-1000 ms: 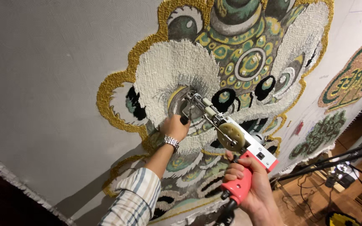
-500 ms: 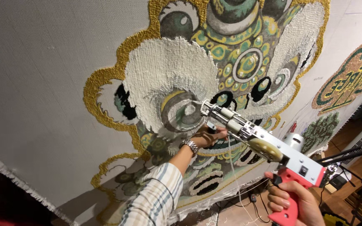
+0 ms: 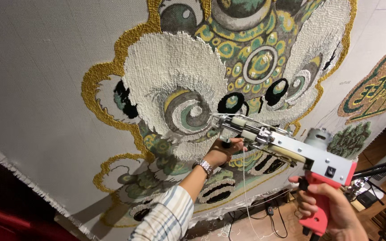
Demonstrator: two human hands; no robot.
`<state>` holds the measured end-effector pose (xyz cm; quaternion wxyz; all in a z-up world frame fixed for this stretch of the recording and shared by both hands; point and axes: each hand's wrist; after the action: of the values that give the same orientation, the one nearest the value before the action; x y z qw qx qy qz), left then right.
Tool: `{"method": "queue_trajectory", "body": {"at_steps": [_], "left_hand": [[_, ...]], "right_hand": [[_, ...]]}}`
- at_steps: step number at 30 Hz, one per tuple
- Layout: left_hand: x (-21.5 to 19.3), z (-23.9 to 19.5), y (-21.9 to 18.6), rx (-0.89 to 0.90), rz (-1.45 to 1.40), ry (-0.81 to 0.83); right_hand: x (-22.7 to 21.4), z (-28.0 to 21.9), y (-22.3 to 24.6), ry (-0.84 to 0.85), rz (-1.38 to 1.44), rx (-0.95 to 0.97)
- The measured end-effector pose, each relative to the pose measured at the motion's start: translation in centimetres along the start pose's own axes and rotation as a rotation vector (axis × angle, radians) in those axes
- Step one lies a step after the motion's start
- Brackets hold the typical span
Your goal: The person uses a handheld tufting gun to apply white yarn to a large canvas featuring a cartoon character design. They guide the tool along the contours of the character's eye and facial features, filling in the pattern with loops of yarn.
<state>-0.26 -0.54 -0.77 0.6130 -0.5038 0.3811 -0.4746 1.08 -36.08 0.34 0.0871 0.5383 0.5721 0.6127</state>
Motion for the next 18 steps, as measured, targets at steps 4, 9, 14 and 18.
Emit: {"method": "queue_trajectory", "body": {"at_steps": [4, 9, 14, 18], "left_hand": [[1.2, -1.8, 1.0, 0.025, -0.113, -0.109], [4.1, -2.7, 0.8, -0.004, -0.288, -0.191], [7.5, -2.2, -0.7, -0.023, -0.401, -0.228], [8.4, -1.2, -2.7, -0.028, -0.402, -0.277]], "right_hand": [[-2.4, 1.9, 2.6, 0.045, -0.210, -0.081], [-4.4, 4.4, 5.7, 0.221, -0.383, -0.172], [-2.2, 10.8, 0.7, 0.400, -0.380, 0.014], [-6.0, 16.8, -8.0, 0.555, -1.089, 0.112]]}}
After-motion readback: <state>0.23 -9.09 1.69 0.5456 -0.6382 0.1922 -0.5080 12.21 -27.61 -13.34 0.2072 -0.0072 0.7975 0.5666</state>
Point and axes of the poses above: each hand's wrist, its own z-axis towards the middle knuckle, its own x-axis out of the palm, y = z × x, and after that the axes turned 8 degrees about -y, right-handed
